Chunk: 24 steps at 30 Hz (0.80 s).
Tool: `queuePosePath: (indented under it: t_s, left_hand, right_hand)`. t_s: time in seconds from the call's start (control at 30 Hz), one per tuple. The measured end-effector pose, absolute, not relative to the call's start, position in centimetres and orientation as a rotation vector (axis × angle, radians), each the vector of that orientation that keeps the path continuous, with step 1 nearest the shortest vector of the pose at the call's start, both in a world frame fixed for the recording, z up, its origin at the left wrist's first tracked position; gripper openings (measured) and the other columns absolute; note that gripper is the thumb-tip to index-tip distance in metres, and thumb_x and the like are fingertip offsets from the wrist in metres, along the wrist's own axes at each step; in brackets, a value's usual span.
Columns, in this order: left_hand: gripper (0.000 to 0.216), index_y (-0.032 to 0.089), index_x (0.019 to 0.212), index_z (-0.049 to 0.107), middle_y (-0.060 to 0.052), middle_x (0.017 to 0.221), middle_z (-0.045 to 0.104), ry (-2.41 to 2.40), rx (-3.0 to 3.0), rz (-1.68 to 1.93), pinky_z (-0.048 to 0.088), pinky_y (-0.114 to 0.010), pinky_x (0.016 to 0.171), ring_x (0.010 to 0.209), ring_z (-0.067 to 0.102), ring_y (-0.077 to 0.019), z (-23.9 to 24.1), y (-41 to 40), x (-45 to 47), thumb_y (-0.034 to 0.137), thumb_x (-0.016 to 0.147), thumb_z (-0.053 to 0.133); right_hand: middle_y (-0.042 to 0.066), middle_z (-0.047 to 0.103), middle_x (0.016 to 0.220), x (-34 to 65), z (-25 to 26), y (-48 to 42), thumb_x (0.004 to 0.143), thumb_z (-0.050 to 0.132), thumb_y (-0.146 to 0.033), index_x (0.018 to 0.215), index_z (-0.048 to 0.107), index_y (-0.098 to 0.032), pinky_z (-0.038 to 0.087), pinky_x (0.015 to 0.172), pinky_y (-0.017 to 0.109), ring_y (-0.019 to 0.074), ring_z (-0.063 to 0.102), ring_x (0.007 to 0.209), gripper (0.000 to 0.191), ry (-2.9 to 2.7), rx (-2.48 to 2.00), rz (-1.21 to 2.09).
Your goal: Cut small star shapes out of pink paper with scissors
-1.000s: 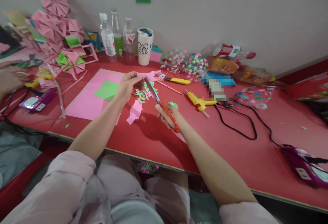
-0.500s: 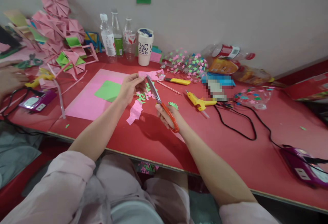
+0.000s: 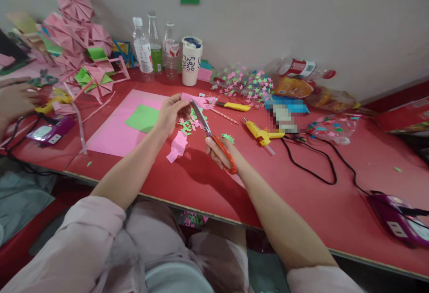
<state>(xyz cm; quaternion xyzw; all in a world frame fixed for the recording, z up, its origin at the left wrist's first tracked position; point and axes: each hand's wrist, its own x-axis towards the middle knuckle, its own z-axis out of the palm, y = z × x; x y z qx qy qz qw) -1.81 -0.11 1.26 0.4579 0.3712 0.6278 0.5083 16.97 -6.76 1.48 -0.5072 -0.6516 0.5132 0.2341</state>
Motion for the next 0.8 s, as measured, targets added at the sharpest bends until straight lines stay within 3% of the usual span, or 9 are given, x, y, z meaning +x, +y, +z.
queuePosePath:
  t_s: [0.23,0.8]
  left_hand:
    - [0.008,0.018,0.068,0.054,0.005,0.053,0.057,0.897,1.123,1.512,0.041,-0.016,0.044,0.042,0.051,-0.0032,1.2,0.0,-2.0,0.022,0.073,0.058]
    - [0.013,0.019,0.065,0.054,0.005,0.049,0.053,0.909,1.199,1.477,0.037,-0.018,0.039,0.038,0.048,-0.0047,1.5,0.2,-2.7,0.025,0.076,0.054]
  right_hand:
    - [-0.007,0.035,0.032,16.9,1.0,-6.2,0.079,0.046,-0.071,0.059,0.043,-0.021,0.029,0.028,0.021,0.0073,0.033,0.024,0.054,-1.769,-1.457,1.416]
    - [-0.008,0.032,0.031,17.3,2.2,-6.4,0.077,0.054,-0.066,0.058,0.043,-0.021,0.028,0.028,0.021,0.007,0.03,0.025,0.051,-1.79,-1.435,1.446]
